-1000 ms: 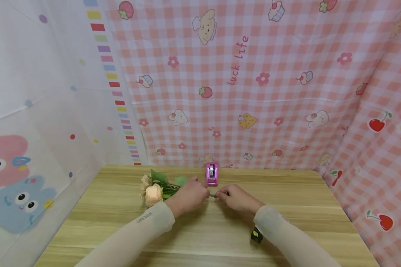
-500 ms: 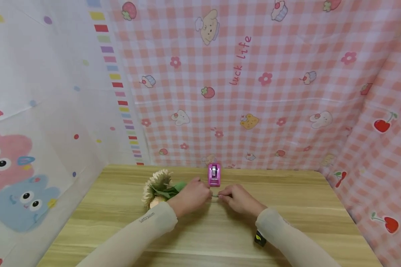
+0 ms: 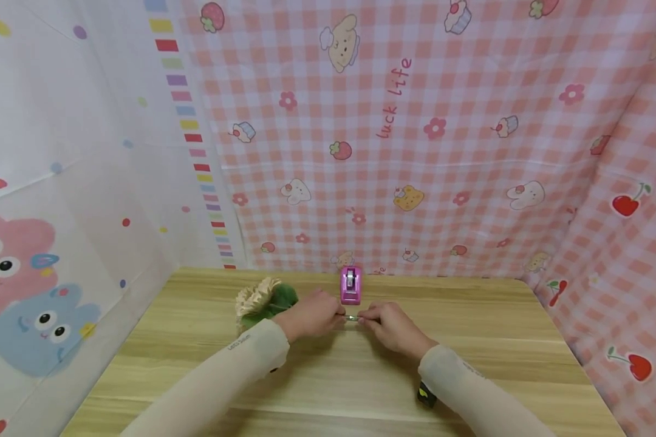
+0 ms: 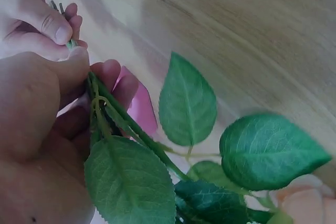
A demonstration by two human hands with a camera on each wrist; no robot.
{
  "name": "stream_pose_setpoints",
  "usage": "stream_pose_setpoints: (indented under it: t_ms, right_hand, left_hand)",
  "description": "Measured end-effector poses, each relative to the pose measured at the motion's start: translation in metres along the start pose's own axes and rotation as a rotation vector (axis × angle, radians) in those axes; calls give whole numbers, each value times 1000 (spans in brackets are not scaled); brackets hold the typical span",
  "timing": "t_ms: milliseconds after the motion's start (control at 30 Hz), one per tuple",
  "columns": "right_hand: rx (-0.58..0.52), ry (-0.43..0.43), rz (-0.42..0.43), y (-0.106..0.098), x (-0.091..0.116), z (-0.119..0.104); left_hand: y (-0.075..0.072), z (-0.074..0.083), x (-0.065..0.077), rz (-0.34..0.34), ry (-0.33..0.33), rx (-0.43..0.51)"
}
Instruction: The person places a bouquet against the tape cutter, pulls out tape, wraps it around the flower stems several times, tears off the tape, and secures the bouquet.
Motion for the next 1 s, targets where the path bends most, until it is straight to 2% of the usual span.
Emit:
stream_pose_setpoints:
  t_ms: [133, 233, 467, 567, 667, 833, 1000]
  right_hand:
    - [-1, 23, -25, 0, -2, -1]
    - [-16, 60, -72, 0, -4, -2]
    - [-92, 225, -204, -1, -10, -2]
    - [-107, 252, -238, 0, -13, 0]
    - [-138, 268, -270, 1, -15, 3]
    - [-167, 301, -266, 0, -16, 9]
    - [-189, 329, -235, -1, -17, 12]
  left_hand:
    - [0, -1, -1, 22, -21, 9]
    - [1, -1, 0, 28, -34, -44]
    - [-3, 6, 0, 73, -27, -230]
    - [-3, 11, -1, 72, 7, -344]
    - [0, 16, -3, 60, 56, -495]
    - [1, 22, -3, 70, 101, -660]
    - [1, 23, -3, 75, 97, -684]
Point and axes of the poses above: each hand's wrist, its own x-axis away from the middle knuckle, its own y-axis out of the palm, z = x × y, the point moved 6 cm from there along -x, towards the middle knuckle, and after that the axes turned 10 degrees about y, right-handed, at the moved point
